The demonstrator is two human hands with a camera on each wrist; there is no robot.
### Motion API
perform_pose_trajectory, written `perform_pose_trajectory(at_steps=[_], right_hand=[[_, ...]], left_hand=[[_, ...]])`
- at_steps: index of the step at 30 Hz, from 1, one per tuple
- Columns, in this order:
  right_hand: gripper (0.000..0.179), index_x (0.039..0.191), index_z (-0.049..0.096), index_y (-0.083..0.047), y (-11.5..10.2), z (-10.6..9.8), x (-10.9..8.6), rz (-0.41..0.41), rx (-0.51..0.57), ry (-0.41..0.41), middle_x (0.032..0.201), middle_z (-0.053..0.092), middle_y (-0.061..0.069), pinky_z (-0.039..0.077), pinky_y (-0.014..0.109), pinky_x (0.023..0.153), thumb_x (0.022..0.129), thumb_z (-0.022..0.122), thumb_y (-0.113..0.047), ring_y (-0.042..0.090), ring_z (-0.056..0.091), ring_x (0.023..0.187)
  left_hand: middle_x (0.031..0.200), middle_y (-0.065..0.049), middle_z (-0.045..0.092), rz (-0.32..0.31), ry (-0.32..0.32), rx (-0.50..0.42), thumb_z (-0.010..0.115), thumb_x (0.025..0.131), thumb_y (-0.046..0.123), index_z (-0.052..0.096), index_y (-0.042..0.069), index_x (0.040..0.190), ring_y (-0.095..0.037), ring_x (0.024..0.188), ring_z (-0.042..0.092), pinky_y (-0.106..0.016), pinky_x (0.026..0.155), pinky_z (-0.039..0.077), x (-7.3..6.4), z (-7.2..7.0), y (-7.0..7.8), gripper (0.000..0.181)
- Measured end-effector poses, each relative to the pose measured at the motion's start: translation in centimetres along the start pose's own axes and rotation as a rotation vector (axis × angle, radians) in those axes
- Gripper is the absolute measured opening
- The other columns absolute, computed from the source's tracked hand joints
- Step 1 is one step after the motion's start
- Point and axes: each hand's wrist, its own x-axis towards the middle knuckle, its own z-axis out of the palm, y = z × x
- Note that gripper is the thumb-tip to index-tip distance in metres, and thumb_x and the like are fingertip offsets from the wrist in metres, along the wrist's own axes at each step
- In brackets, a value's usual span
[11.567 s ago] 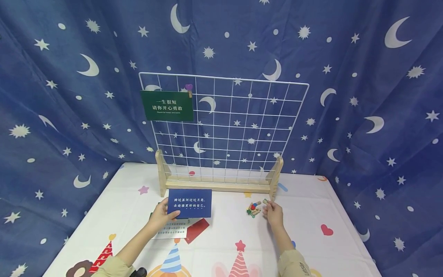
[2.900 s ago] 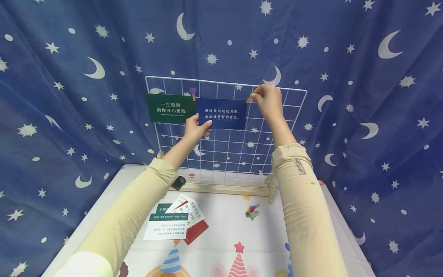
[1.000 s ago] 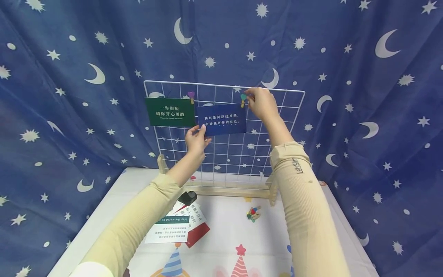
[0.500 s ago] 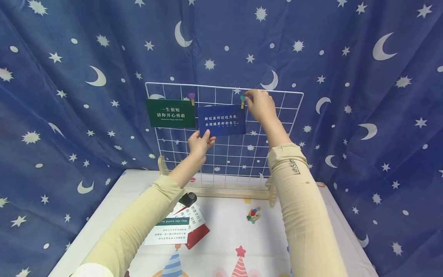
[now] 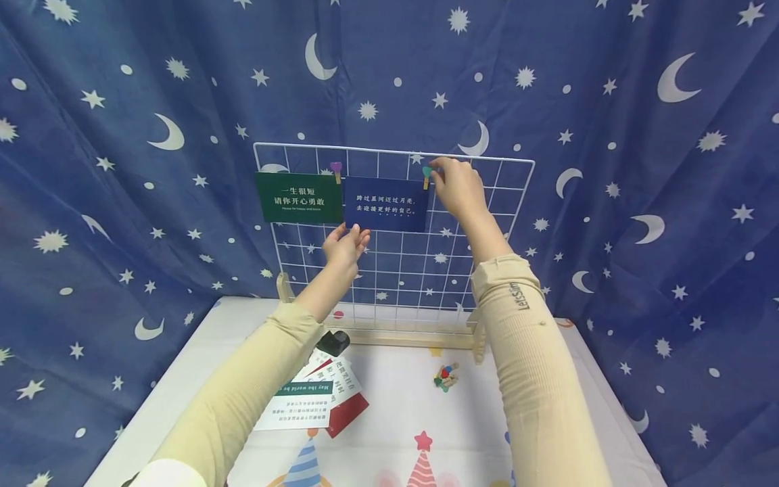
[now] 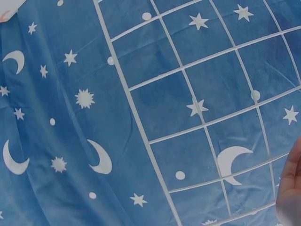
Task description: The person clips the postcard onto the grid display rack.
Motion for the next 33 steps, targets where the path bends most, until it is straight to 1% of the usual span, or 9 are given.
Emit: perform_pose_trajectory(at_steps=[4, 7, 12, 15, 19, 22, 25, 29, 33], right_hand=[[0.031, 0.126, 0.058, -0.004, 0.1, 0.0, -0.2, -0.014, 0.009, 0.015, 0.081, 0.069, 0.019, 0.043, 0.027, 0.054, 0.098, 0.047, -0.014, 0.027, 0.064, 0.066], [0.032, 0.127, 0.057, -0.005, 0.2, 0.0, -0.5, -0.028, 0.009, 0.026, 0.082, 0.069, 0.019, 0.042, 0.027, 0.053, 0.098, 0.047, -0.014, 0.028, 0.064, 0.066], [0.032, 0.128, 0.056, -0.005, 0.4, 0.0, -0.9, -0.056, -0.003, 0.045, 0.084, 0.07, 0.019, 0.043, 0.031, 0.057, 0.098, 0.048, -0.014, 0.028, 0.063, 0.066], [0.032, 0.127, 0.057, -0.006, 0.6, 0.0, -1.1, -0.079, -0.014, 0.073, 0.076, 0.067, 0.019, 0.039, 0.03, 0.053, 0.097, 0.047, -0.011, 0.025, 0.055, 0.056], [0.031, 0.124, 0.06, -0.006, 0.9, -0.1, -1.5, -0.091, -0.003, 0.11, 0.071, 0.064, 0.018, 0.034, 0.027, 0.048, 0.096, 0.047, -0.009, 0.015, 0.044, 0.048], [0.031, 0.123, 0.06, -0.006, 1.1, 0.0, -1.8, -0.088, 0.008, 0.123, 0.073, 0.065, 0.018, 0.034, 0.026, 0.047, 0.096, 0.047, -0.008, 0.012, 0.043, 0.048], [0.031, 0.123, 0.06, -0.005, 1.2, 0.1, -2.1, -0.09, 0.011, 0.131, 0.073, 0.065, 0.018, 0.033, 0.026, 0.047, 0.095, 0.046, -0.008, 0.014, 0.042, 0.047], [0.031, 0.123, 0.06, -0.005, 1.4, 0.4, -2.5, -0.096, 0.008, 0.142, 0.072, 0.064, 0.018, 0.032, 0.027, 0.046, 0.095, 0.047, -0.008, 0.015, 0.039, 0.047], [0.029, 0.121, 0.061, -0.004, 1.9, 0.7, -3.2, -0.102, 0.016, 0.149, 0.075, 0.065, 0.018, 0.033, 0.028, 0.048, 0.095, 0.049, -0.01, 0.017, 0.041, 0.048]], left_hand=[[0.088, -0.012, 0.063, -0.009, 0.007, -0.011, 0.059, 0.091, 0.003, 0.048, -0.001, 0.129, -0.006, 0.061, 0.062, -0.012, 0.059, 0.054, -0.1, -0.1, -0.2, 0.04], [0.082, -0.006, 0.06, -0.009, 0.0, -0.003, 0.058, 0.092, 0.008, 0.046, -0.001, 0.131, -0.006, 0.063, 0.063, -0.012, 0.062, 0.054, -0.2, -0.2, -0.3, 0.042], [0.087, -0.006, 0.059, -0.007, -0.009, 0.015, 0.06, 0.092, 0.017, 0.042, 0.002, 0.135, -0.007, 0.066, 0.062, -0.013, 0.066, 0.055, -0.5, -0.4, -0.3, 0.049], [0.093, -0.008, 0.06, -0.014, -0.012, 0.006, 0.063, 0.09, 0.021, 0.042, 0.004, 0.135, -0.007, 0.067, 0.063, -0.014, 0.067, 0.055, -0.7, -0.5, -0.3, 0.052], [0.099, -0.007, 0.062, -0.032, -0.021, 0.03, 0.063, 0.09, 0.026, 0.044, 0.008, 0.134, -0.007, 0.07, 0.063, -0.014, 0.067, 0.055, -0.8, -0.8, -0.2, 0.051], [0.096, -0.003, 0.062, -0.033, -0.023, 0.049, 0.063, 0.09, 0.027, 0.046, 0.009, 0.131, -0.007, 0.073, 0.062, -0.015, 0.067, 0.054, -0.9, -1.1, 0.0, 0.048], [0.09, 0.001, 0.061, -0.026, -0.026, 0.055, 0.064, 0.089, 0.026, 0.047, 0.009, 0.128, -0.008, 0.074, 0.061, -0.015, 0.066, 0.053, -1.0, -1.4, 0.1, 0.046], [0.088, 0.003, 0.06, -0.024, -0.037, 0.063, 0.066, 0.088, 0.026, 0.048, 0.009, 0.127, -0.008, 0.075, 0.061, -0.016, 0.068, 0.054, -1.1, -1.6, 0.2, 0.046], [0.09, 0.002, 0.059, -0.022, -0.051, 0.071, 0.066, 0.088, 0.026, 0.048, 0.009, 0.126, -0.008, 0.075, 0.061, -0.017, 0.072, 0.055, -1.2, -2.1, 0.2, 0.045]])
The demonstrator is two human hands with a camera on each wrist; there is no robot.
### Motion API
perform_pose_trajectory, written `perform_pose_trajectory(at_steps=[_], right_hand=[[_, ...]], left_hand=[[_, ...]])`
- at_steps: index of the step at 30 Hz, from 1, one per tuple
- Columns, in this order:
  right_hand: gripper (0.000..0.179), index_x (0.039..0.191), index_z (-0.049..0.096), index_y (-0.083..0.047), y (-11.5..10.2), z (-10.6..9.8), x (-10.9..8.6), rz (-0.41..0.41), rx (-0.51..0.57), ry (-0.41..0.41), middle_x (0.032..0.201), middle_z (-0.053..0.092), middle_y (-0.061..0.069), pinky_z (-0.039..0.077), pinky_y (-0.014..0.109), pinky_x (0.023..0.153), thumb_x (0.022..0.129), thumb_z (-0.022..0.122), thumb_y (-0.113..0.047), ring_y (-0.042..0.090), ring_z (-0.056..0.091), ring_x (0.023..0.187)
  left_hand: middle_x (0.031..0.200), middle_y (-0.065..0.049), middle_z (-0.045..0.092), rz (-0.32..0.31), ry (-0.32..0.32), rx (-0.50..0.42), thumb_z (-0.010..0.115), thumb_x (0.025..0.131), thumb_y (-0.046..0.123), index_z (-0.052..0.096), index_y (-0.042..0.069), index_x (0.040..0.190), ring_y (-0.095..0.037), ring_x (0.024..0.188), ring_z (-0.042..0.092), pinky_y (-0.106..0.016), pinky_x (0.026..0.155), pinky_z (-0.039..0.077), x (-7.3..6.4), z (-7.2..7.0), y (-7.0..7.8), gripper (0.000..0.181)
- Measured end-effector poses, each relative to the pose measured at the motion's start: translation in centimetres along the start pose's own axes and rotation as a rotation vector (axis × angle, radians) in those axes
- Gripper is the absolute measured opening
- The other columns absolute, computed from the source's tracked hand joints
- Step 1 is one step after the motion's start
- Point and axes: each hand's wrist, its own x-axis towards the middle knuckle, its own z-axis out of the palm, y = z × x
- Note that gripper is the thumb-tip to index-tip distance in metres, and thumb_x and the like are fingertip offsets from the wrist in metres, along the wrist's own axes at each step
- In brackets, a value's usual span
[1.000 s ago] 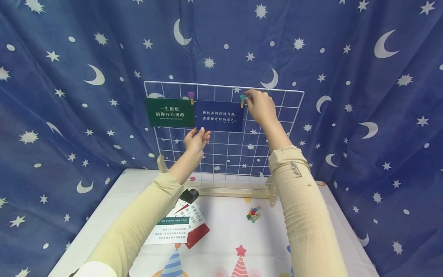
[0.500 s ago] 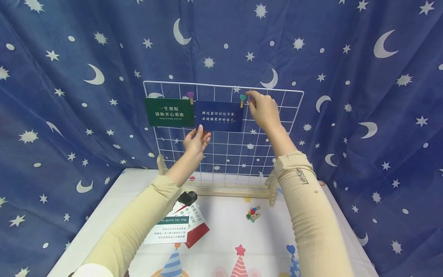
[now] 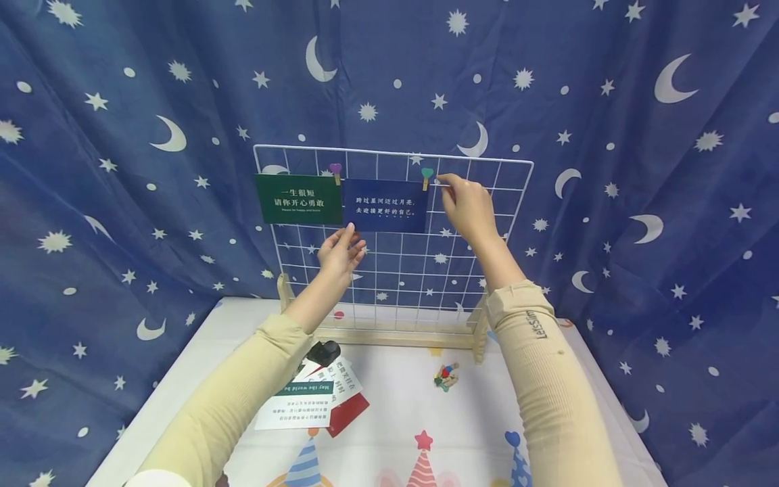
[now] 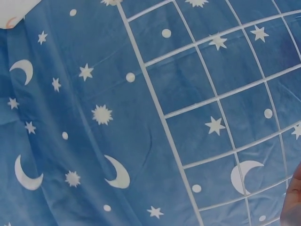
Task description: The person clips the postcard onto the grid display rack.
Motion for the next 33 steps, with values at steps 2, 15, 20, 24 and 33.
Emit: perform_pose_trajectory(at_steps=[2, 15, 20, 24, 33], right_hand=[[0.027, 0.119, 0.062, -0.003, 0.3, 0.0, -0.5, -0.005, 0.01, -0.001, 0.079, 0.067, 0.019, 0.036, 0.028, 0.05, 0.096, 0.051, -0.013, 0.02, 0.046, 0.051], [0.026, 0.111, 0.066, -0.002, 1.5, 0.9, -3.0, -0.047, 0.068, 0.006, 0.082, 0.068, 0.016, 0.03, 0.022, 0.042, 0.093, 0.059, -0.018, 0.006, 0.037, 0.045], [0.027, 0.111, 0.066, -0.001, 1.3, 1.6, -4.1, -0.053, 0.082, -0.021, 0.082, 0.068, 0.016, 0.033, 0.023, 0.044, 0.092, 0.06, -0.019, 0.014, 0.044, 0.05], [0.027, 0.112, 0.066, -0.001, 1.5, 1.8, -4.8, -0.044, 0.108, -0.023, 0.082, 0.068, 0.016, 0.035, 0.024, 0.046, 0.092, 0.06, -0.018, 0.018, 0.047, 0.052], [0.029, 0.112, 0.066, -0.001, 2.3, 2.7, -6.0, -0.012, 0.133, -0.02, 0.086, 0.069, 0.016, 0.046, 0.026, 0.055, 0.092, 0.06, -0.021, 0.024, 0.06, 0.063]], left_hand=[[0.091, 0.001, 0.059, 0.003, -0.001, 0.0, 0.066, 0.088, 0.025, 0.05, 0.008, 0.123, -0.007, 0.074, 0.061, -0.017, 0.072, 0.055, 0.0, -0.2, -0.1, 0.042], [0.085, 0.006, 0.059, 0.01, 0.003, 0.053, 0.065, 0.089, 0.023, 0.052, 0.014, 0.105, -0.007, 0.079, 0.056, -0.016, 0.069, 0.052, 0.4, -3.1, -0.6, 0.022], [0.085, 0.007, 0.06, -0.017, -0.025, 0.067, 0.064, 0.09, 0.023, 0.052, 0.013, 0.107, -0.004, 0.072, 0.057, -0.017, 0.069, 0.053, 0.3, -4.3, -1.1, 0.023], [0.088, 0.006, 0.06, -0.023, -0.034, 0.083, 0.063, 0.091, 0.023, 0.052, 0.013, 0.11, -0.005, 0.075, 0.058, -0.017, 0.069, 0.053, 0.3, -5.0, -1.4, 0.025], [0.091, 0.006, 0.061, -0.012, -0.062, 0.103, 0.06, 0.092, 0.022, 0.052, 0.011, 0.118, -0.005, 0.077, 0.059, -0.018, 0.073, 0.053, 0.2, -6.1, -1.7, 0.029]])
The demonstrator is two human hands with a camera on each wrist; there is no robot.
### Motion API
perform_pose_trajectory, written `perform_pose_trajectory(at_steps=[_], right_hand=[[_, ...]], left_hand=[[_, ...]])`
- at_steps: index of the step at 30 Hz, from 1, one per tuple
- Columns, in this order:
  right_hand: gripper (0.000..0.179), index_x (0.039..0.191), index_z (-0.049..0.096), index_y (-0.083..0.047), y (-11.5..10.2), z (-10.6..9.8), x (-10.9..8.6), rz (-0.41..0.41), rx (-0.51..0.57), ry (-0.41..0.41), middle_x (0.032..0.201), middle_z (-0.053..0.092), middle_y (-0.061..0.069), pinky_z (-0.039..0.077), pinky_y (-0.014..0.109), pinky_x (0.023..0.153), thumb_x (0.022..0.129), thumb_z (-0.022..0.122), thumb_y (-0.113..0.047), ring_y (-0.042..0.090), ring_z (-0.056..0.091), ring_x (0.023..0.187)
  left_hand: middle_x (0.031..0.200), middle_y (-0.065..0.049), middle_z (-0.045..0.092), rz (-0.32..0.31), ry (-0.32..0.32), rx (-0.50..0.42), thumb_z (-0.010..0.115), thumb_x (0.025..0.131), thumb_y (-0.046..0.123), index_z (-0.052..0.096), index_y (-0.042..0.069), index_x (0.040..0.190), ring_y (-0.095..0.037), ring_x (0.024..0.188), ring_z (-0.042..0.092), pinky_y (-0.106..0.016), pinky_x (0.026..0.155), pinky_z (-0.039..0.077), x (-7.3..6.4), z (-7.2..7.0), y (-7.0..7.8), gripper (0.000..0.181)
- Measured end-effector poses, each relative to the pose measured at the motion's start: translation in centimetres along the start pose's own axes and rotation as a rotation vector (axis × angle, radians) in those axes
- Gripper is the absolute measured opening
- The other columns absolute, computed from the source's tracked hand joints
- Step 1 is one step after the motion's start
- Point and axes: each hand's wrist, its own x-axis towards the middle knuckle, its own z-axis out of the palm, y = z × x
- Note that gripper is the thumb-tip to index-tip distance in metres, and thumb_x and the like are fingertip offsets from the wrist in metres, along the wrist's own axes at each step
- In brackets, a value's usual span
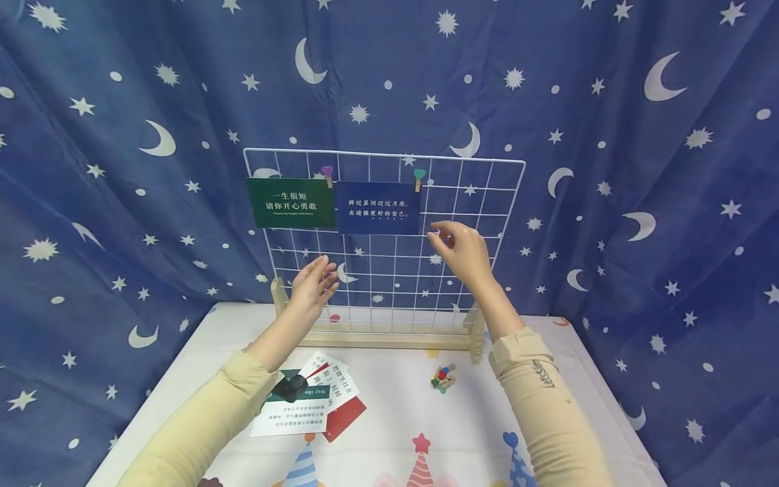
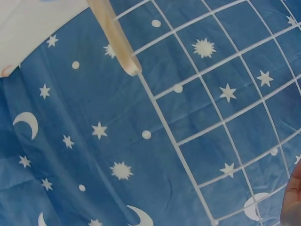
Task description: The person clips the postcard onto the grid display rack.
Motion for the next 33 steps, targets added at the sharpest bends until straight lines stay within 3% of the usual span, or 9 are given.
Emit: perform_pose_trajectory(at_steps=[5, 12, 20, 33], right_hand=[[0.027, 0.11, 0.066, -0.001, 0.2, 0.4, -0.7, 0.005, -0.005, 0.002, 0.084, 0.068, 0.016, 0.051, 0.035, 0.061, 0.091, 0.062, -0.02, 0.026, 0.061, 0.068], [0.027, 0.11, 0.065, 0.001, 0.6, 0.6, -2.1, 0.006, 0.043, -0.004, 0.093, 0.067, 0.019, 0.056, 0.047, 0.08, 0.089, 0.064, -0.016, 0.032, 0.064, 0.086], [0.026, 0.11, 0.065, 0.001, 1.4, 1.0, -3.6, 0.035, 0.066, -0.019, 0.103, 0.066, 0.02, 0.054, 0.05, 0.082, 0.089, 0.064, -0.015, 0.033, 0.062, 0.093], [0.025, 0.109, 0.066, 0.001, 2.4, 0.7, -5.3, 0.033, 0.027, -0.074, 0.1, 0.067, 0.017, 0.054, 0.048, 0.081, 0.089, 0.064, -0.015, 0.032, 0.062, 0.091]], left_hand=[[0.089, 0.009, 0.06, 0.003, -0.019, 0.011, 0.057, 0.094, 0.023, 0.05, 0.01, 0.122, -0.004, 0.079, 0.059, -0.018, 0.077, 0.053, -0.4, -1.3, -0.3, 0.031], [0.08, 0.012, 0.062, 0.03, 0.001, 0.032, 0.057, 0.094, 0.021, 0.052, 0.009, 0.117, -0.001, 0.071, 0.06, -0.016, 0.07, 0.054, -0.4, -2.8, -0.9, 0.026], [0.083, 0.01, 0.062, 0.087, -0.013, 0.096, 0.056, 0.095, 0.02, 0.052, 0.007, 0.116, -0.002, 0.071, 0.06, -0.016, 0.068, 0.054, -0.7, -3.7, -1.5, 0.025], [0.086, 0.012, 0.06, 0.097, -0.001, 0.188, 0.05, 0.098, 0.023, 0.05, 0.003, 0.127, -0.001, 0.075, 0.06, -0.014, 0.067, 0.053, -0.6, -6.0, -1.7, 0.035]])
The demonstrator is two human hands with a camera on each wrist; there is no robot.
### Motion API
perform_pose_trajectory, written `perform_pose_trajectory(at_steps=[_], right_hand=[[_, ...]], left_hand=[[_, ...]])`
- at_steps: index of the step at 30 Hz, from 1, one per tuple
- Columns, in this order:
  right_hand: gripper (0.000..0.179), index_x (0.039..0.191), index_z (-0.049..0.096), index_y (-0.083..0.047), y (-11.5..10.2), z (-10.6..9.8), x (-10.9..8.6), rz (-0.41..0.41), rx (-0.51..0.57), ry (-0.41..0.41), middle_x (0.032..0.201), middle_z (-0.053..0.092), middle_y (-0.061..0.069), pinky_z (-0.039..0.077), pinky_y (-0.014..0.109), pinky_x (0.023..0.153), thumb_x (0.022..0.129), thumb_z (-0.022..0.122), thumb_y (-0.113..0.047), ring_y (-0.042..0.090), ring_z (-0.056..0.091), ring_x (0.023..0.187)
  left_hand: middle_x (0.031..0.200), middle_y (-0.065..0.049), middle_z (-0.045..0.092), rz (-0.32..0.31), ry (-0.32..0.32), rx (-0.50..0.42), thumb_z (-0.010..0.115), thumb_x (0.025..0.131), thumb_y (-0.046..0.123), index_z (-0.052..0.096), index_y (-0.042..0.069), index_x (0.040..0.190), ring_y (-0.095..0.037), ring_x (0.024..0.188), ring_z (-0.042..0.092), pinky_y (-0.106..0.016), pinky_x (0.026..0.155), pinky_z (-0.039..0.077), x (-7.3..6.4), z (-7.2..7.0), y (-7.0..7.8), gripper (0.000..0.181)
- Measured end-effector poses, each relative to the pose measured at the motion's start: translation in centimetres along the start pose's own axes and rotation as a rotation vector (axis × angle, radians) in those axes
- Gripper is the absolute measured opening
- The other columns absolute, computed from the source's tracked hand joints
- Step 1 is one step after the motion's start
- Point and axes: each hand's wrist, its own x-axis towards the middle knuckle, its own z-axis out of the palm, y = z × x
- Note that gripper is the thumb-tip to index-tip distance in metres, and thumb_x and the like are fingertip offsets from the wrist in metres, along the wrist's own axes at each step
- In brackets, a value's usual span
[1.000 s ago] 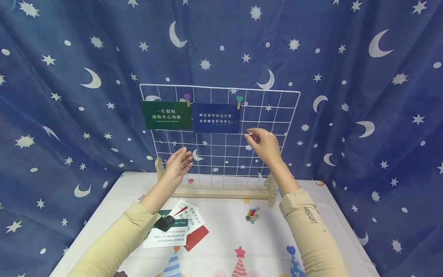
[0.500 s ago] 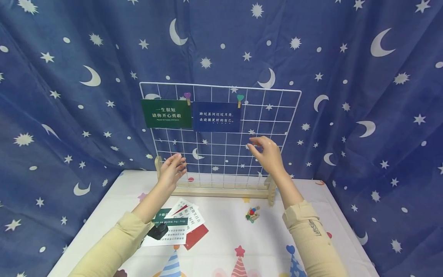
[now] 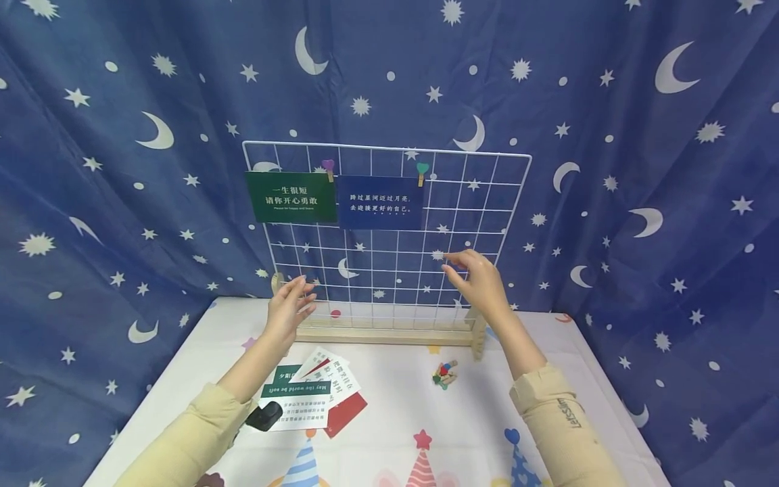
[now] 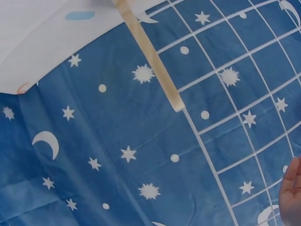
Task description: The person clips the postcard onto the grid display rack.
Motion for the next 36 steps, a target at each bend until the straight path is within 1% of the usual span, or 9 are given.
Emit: perform_pose_trajectory(at_steps=[6, 9, 13, 18, 21, 24, 28, 30, 36], right_hand=[[0.027, 0.111, 0.066, -0.001, 0.3, 0.4, -1.1, -0.007, -0.026, -0.042, 0.102, 0.067, 0.016, 0.055, 0.046, 0.077, 0.089, 0.065, -0.016, 0.03, 0.062, 0.089], [0.027, 0.112, 0.065, -0.001, 0.4, 0.4, -1.6, -0.004, -0.043, -0.063, 0.101, 0.066, 0.016, 0.054, 0.046, 0.077, 0.089, 0.064, -0.016, 0.03, 0.061, 0.088], [0.025, 0.11, 0.066, -0.002, 0.8, 0.3, -2.4, -0.003, -0.054, -0.066, 0.096, 0.067, 0.015, 0.054, 0.043, 0.071, 0.088, 0.065, -0.014, 0.028, 0.061, 0.084], [0.024, 0.11, 0.066, -0.001, 1.5, 0.4, -3.5, -0.002, -0.054, -0.081, 0.096, 0.067, 0.014, 0.054, 0.042, 0.067, 0.088, 0.065, -0.012, 0.027, 0.062, 0.082], [0.025, 0.111, 0.066, -0.001, 1.8, 0.4, -4.1, -0.002, -0.062, -0.085, 0.096, 0.067, 0.014, 0.055, 0.043, 0.068, 0.088, 0.064, -0.011, 0.027, 0.062, 0.081], [0.025, 0.111, 0.066, -0.001, 2.1, 0.5, -4.7, -0.006, -0.075, -0.08, 0.092, 0.067, 0.012, 0.055, 0.041, 0.067, 0.088, 0.064, -0.01, 0.024, 0.062, 0.078], [0.024, 0.11, 0.066, -0.001, 2.7, 0.8, -5.6, 0.006, -0.068, -0.081, 0.091, 0.067, 0.012, 0.055, 0.041, 0.068, 0.088, 0.065, -0.01, 0.023, 0.061, 0.078], [0.023, 0.11, 0.066, -0.001, 3.0, 0.9, -6.1, 0.013, -0.058, -0.082, 0.092, 0.068, 0.012, 0.055, 0.042, 0.069, 0.088, 0.064, -0.009, 0.023, 0.062, 0.078], [0.019, 0.105, 0.067, 0.0, 3.7, 1.0, -7.8, 0.057, -0.051, -0.075, 0.088, 0.067, 0.009, 0.055, 0.04, 0.066, 0.087, 0.064, -0.007, 0.022, 0.061, 0.078]], left_hand=[[0.089, 0.015, 0.06, 0.051, -0.004, 0.038, 0.047, 0.099, 0.024, 0.047, 0.001, 0.133, 0.0, 0.078, 0.061, -0.013, 0.068, 0.054, -0.2, -1.4, 0.5, 0.041], [0.089, 0.015, 0.06, 0.068, -0.01, 0.059, 0.048, 0.099, 0.024, 0.048, 0.002, 0.132, -0.001, 0.08, 0.061, -0.013, 0.069, 0.053, -0.3, -2.1, 0.9, 0.039], [0.088, 0.019, 0.061, 0.087, -0.024, 0.12, 0.047, 0.099, 0.024, 0.049, 0.005, 0.13, -0.001, 0.081, 0.061, -0.014, 0.071, 0.054, -0.3, -3.2, 1.6, 0.037], [0.088, 0.024, 0.061, 0.104, -0.038, 0.219, 0.048, 0.099, 0.025, 0.047, 0.004, 0.133, 0.002, 0.081, 0.06, -0.016, 0.076, 0.054, -0.4, -4.8, 2.1, 0.04], [0.094, 0.018, 0.063, 0.108, -0.044, 0.262, 0.048, 0.099, 0.025, 0.045, 0.004, 0.134, 0.004, 0.081, 0.06, -0.017, 0.077, 0.054, -0.5, -5.6, 2.3, 0.041], [0.11, 0.002, 0.066, 0.11, -0.04, 0.306, 0.048, 0.099, 0.025, 0.044, 0.005, 0.136, 0.005, 0.081, 0.06, -0.015, 0.077, 0.053, -0.6, -6.4, 2.2, 0.042], [0.128, -0.015, 0.058, 0.112, -0.032, 0.376, 0.047, 0.099, 0.027, 0.043, 0.006, 0.136, 0.006, 0.084, 0.06, -0.013, 0.077, 0.053, -0.7, -7.5, 1.9, 0.043], [0.13, -0.019, 0.056, 0.11, -0.035, 0.405, 0.046, 0.1, 0.027, 0.043, 0.006, 0.136, 0.007, 0.084, 0.059, -0.013, 0.077, 0.052, -0.8, -8.1, 1.7, 0.042], [0.133, -0.022, 0.053, 0.097, -0.047, 0.489, 0.044, 0.1, 0.024, 0.042, 0.007, 0.138, 0.012, 0.082, 0.056, -0.011, 0.078, 0.051, -1.1, -9.5, 0.8, 0.041]])
